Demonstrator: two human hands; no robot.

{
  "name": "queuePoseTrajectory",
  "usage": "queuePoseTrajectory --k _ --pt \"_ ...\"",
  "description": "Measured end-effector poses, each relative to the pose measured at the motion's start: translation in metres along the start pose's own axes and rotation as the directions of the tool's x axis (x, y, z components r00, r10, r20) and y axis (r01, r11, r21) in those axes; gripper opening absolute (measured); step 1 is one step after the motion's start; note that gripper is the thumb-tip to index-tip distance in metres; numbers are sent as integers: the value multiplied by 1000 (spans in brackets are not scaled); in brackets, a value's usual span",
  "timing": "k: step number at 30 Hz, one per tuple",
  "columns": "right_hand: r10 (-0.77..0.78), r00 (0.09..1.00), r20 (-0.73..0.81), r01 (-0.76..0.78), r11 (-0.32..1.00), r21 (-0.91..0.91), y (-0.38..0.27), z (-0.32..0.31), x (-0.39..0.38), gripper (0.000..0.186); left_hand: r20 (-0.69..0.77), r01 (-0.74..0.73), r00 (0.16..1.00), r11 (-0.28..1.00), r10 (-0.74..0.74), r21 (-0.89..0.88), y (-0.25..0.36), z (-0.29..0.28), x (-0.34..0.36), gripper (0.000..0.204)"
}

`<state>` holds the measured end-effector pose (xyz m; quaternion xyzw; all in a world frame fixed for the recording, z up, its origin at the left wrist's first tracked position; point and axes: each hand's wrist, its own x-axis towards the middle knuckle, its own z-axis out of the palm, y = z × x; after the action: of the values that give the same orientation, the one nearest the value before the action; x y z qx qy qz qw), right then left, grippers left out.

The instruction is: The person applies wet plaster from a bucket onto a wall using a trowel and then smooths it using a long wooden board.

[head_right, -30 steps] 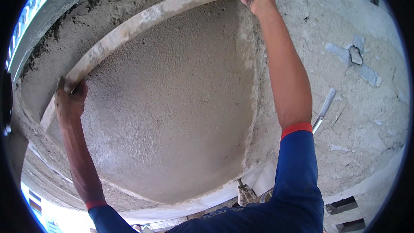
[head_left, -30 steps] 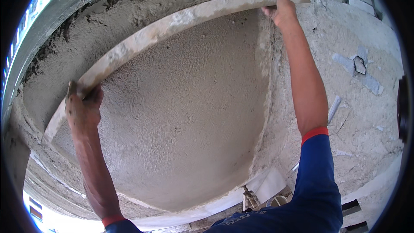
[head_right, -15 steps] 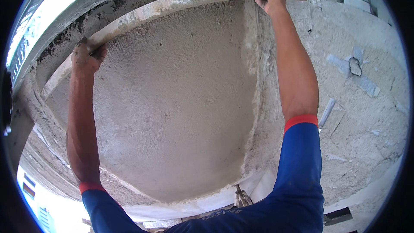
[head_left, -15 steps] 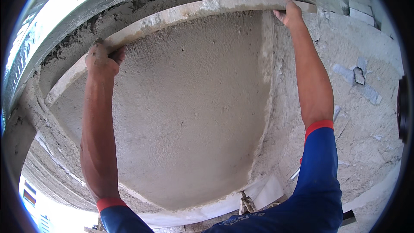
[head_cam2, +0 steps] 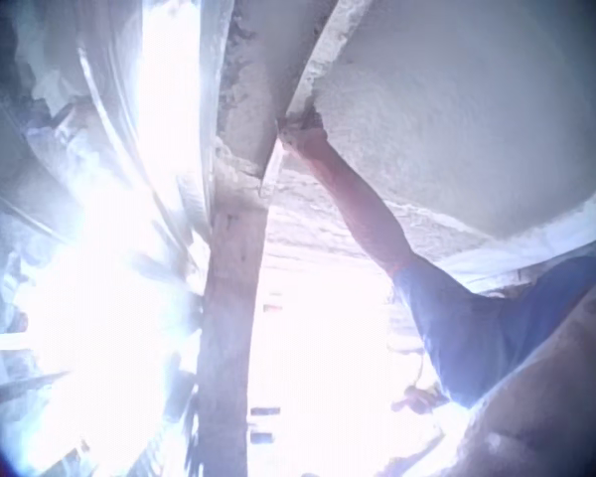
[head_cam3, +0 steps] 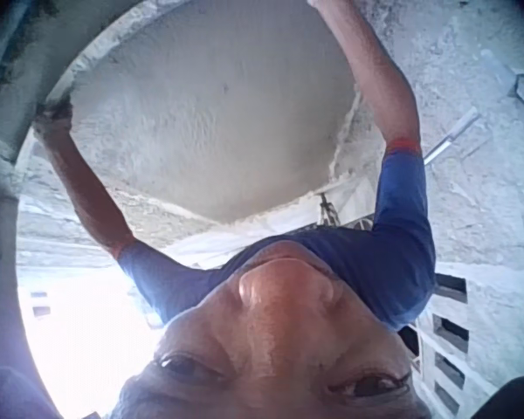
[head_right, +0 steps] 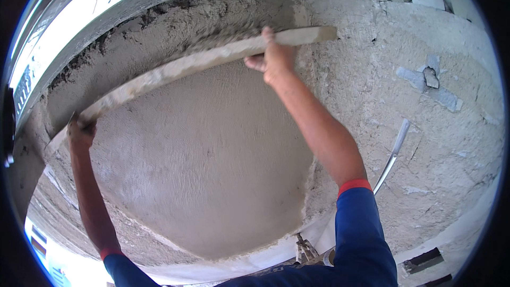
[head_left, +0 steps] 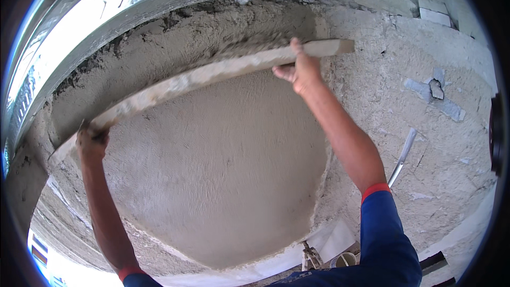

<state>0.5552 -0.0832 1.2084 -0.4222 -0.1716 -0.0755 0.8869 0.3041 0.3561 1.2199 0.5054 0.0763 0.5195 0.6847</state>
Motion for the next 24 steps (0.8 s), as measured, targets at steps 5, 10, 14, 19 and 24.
queuePoseTrajectory --k 5,10,14,19,24 --pt "-7 1000 9 7 1000 10 3 8 7 44 -65 -3 998 1000 2 -12 -3 11 -16 33" --pt "-231 971 56 231 973 16 -31 -7 54 44 -41 -50 998 997 48 -56 6 59 -8 29" --pt "-271 963 14 271 963 1 -64 -13 88 57 -63 -46 997 994 40 -101 17 100 -5 27" --pt "-278 956 97 276 960 36 -96 -43 139 54 96 -119 987 990 127 -81 25 138 -14 40" --pt "-182 982 45 181 983 37 -102 -42 143 49 -83 -12 997 998 6 -68 42 155 -15 34"
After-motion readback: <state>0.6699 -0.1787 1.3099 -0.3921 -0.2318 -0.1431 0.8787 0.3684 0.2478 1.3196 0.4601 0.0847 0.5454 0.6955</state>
